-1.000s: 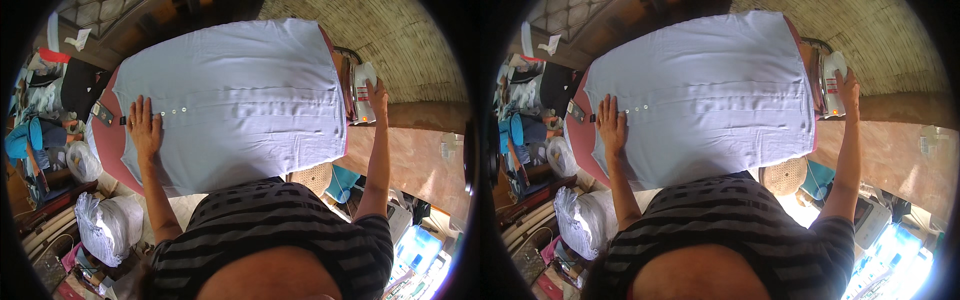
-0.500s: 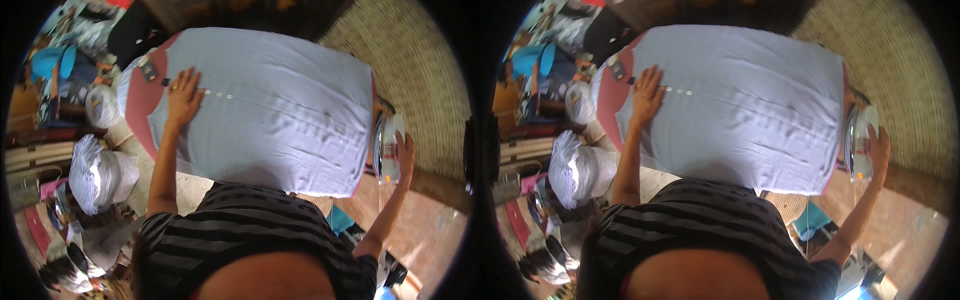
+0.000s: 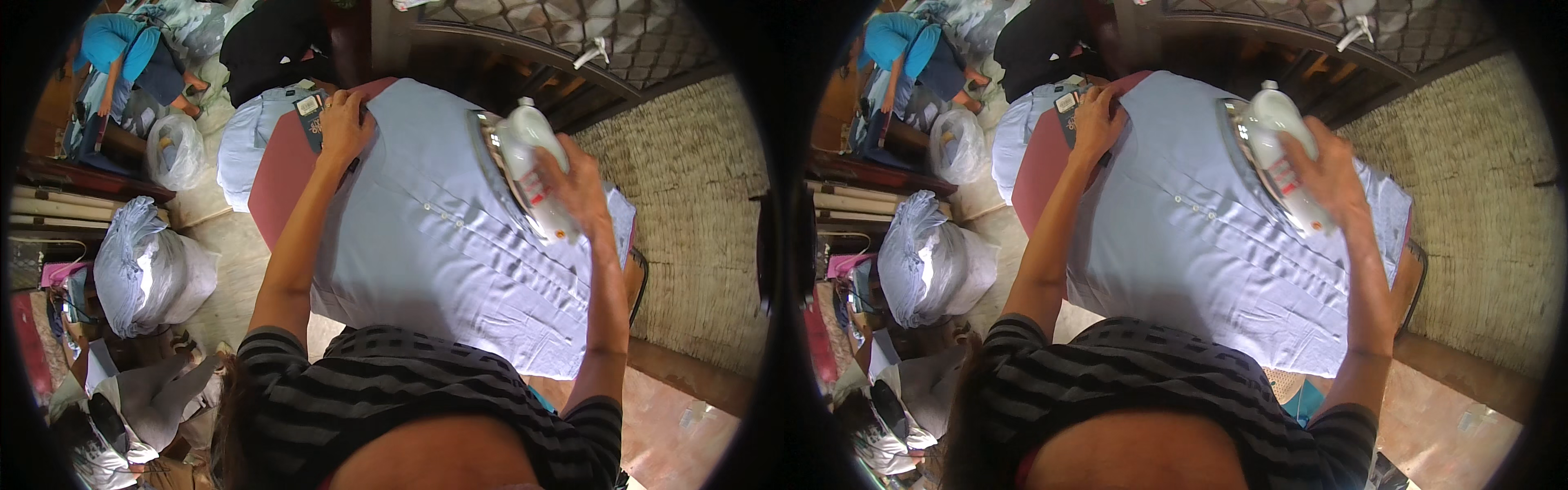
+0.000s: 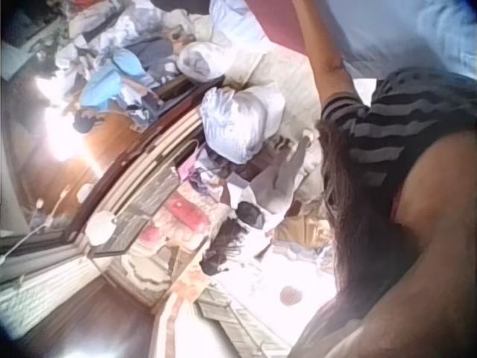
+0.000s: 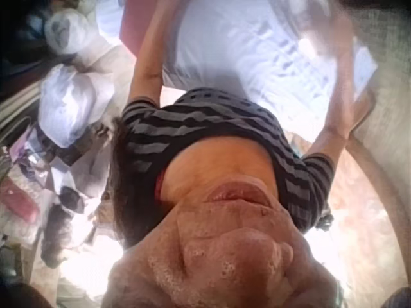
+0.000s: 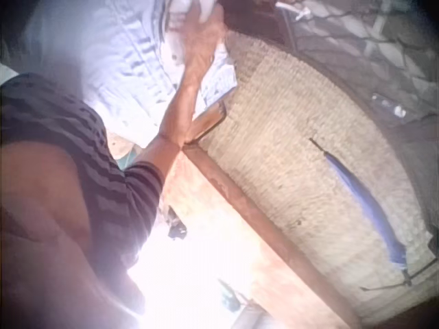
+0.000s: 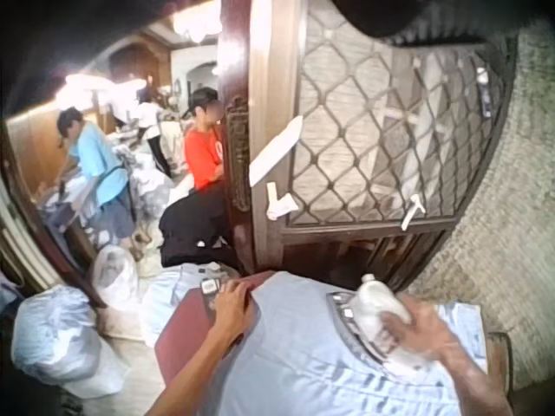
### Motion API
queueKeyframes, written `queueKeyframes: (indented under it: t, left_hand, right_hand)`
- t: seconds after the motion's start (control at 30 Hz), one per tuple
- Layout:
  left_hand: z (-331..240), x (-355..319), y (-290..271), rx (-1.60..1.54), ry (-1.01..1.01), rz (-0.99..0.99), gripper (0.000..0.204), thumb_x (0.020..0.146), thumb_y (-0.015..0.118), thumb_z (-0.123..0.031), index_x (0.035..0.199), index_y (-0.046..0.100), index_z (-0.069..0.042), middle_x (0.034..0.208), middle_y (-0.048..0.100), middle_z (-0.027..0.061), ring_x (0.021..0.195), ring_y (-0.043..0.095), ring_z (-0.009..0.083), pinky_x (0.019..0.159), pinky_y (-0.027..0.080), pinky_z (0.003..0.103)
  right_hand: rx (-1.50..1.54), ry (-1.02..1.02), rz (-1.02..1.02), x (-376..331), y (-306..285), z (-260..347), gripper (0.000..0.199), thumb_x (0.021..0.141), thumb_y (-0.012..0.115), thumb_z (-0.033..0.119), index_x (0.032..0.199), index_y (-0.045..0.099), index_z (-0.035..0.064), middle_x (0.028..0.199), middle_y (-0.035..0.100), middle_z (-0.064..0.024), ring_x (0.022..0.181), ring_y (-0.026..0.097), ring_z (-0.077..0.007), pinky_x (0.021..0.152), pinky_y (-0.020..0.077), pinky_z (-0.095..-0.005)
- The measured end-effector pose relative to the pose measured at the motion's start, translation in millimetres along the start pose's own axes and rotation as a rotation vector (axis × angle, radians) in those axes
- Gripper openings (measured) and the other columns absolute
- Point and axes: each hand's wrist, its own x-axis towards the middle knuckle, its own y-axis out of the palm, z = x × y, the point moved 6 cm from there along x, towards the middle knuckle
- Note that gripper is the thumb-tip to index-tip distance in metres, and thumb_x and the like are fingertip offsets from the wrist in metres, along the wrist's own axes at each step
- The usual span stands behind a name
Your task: The person irons a blue collared shirt on an ironing board, smoothing sections with their hands and using an iron to press the collar, button placket, and body of the garment.
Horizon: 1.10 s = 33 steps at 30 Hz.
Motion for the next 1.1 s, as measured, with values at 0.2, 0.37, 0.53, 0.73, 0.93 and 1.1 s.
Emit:
queueKeyframes:
  t: [0.2, 0.37, 0.53, 0.73, 0.93, 1.1]
  left_hand:
    - [5, 11, 4, -0.054, -0.008, -0.068, 0.015, 0.076, 0.067, -0.009, 0.09, 0.068, -0.004, 0.086, 0.06, 0.014, 0.085, 0.06, 0.0347, 0.075, 0.049, 0.045]
    - [20, 4, -2, -0.235, -0.101, -0.172, 0.008, 0.077, 0.067, -0.003, 0.084, 0.067, -0.003, 0.082, 0.059, 0.013, 0.079, 0.063, 0.0308, 0.071, 0.05, 0.039]
    - [18, 3, 2, -0.21, -0.142, -0.132, 0.009, 0.076, 0.068, -0.002, 0.084, 0.066, -0.002, 0.081, 0.059, 0.0122, 0.077, 0.063, 0.0303, 0.069, 0.051, 0.039]
    - [22, 3, -5, -0.234, -0.163, -0.121, 0.008, 0.077, 0.069, -0.001, 0.085, 0.067, 0.0, 0.083, 0.061, 0.0113, 0.073, 0.065, 0.0267, 0.065, 0.051, 0.034]
    - [22, 4, -5, -0.36, -0.244, -0.089, 0.007, 0.075, 0.071, -0.004, 0.079, 0.067, -0.001, 0.079, 0.06, 0.0114, 0.069, 0.061, 0.029, 0.063, 0.049, 0.039]
    - [21, 4, -7, -0.293, -0.212, -0.063, 0.008, 0.076, 0.072, -0.005, 0.082, 0.069, -0.002, 0.081, 0.061, 0.0115, 0.069, 0.062, 0.0284, 0.064, 0.049, 0.039]
  right_hand:
    - [-0.066, -0.098, 0.221, 75, 83, 36, 0.03, 0.093, 0.066, 0.028, 0.094, 0.06, -0.0009, 0.076, 0.066, -0.0243, 0.069, 0.068, -0.0356, 0.064, 0.0511, -0.0424]
    - [-0.054, -0.239, 0.237, 111, 110, 56, 0.036, 0.092, 0.064, 0.033, 0.094, 0.059, -0.0023, 0.077, 0.066, -0.0261, 0.073, 0.065, -0.0444, 0.068, 0.0511, -0.0474]
    - [-0.106, -0.249, 0.291, 154, 139, 83, 0.041, 0.093, 0.06, 0.038, 0.091, 0.058, -0.003, 0.077, 0.066, -0.0264, 0.075, 0.064, -0.0455, 0.069, 0.0507, -0.0482]
    - [-0.111, -0.252, 0.317, 142, 130, 68, 0.044, 0.094, 0.058, 0.04, 0.094, 0.058, -0.0033, 0.084, 0.067, -0.0278, 0.08, 0.065, -0.0459, 0.073, 0.0514, -0.0477]
    - [-0.098, -0.305, 0.316, 151, 138, 74, 0.042, 0.095, 0.057, 0.039, 0.094, 0.059, -0.0035, 0.082, 0.066, -0.0284, 0.079, 0.065, -0.047, 0.073, 0.0512, -0.0482]
    - [-0.152, -0.287, 0.329, 167, 151, 84, 0.044, 0.095, 0.057, 0.04, 0.095, 0.058, -0.0037, 0.082, 0.066, -0.0284, 0.078, 0.064, -0.0476, 0.072, 0.0504, -0.0488]
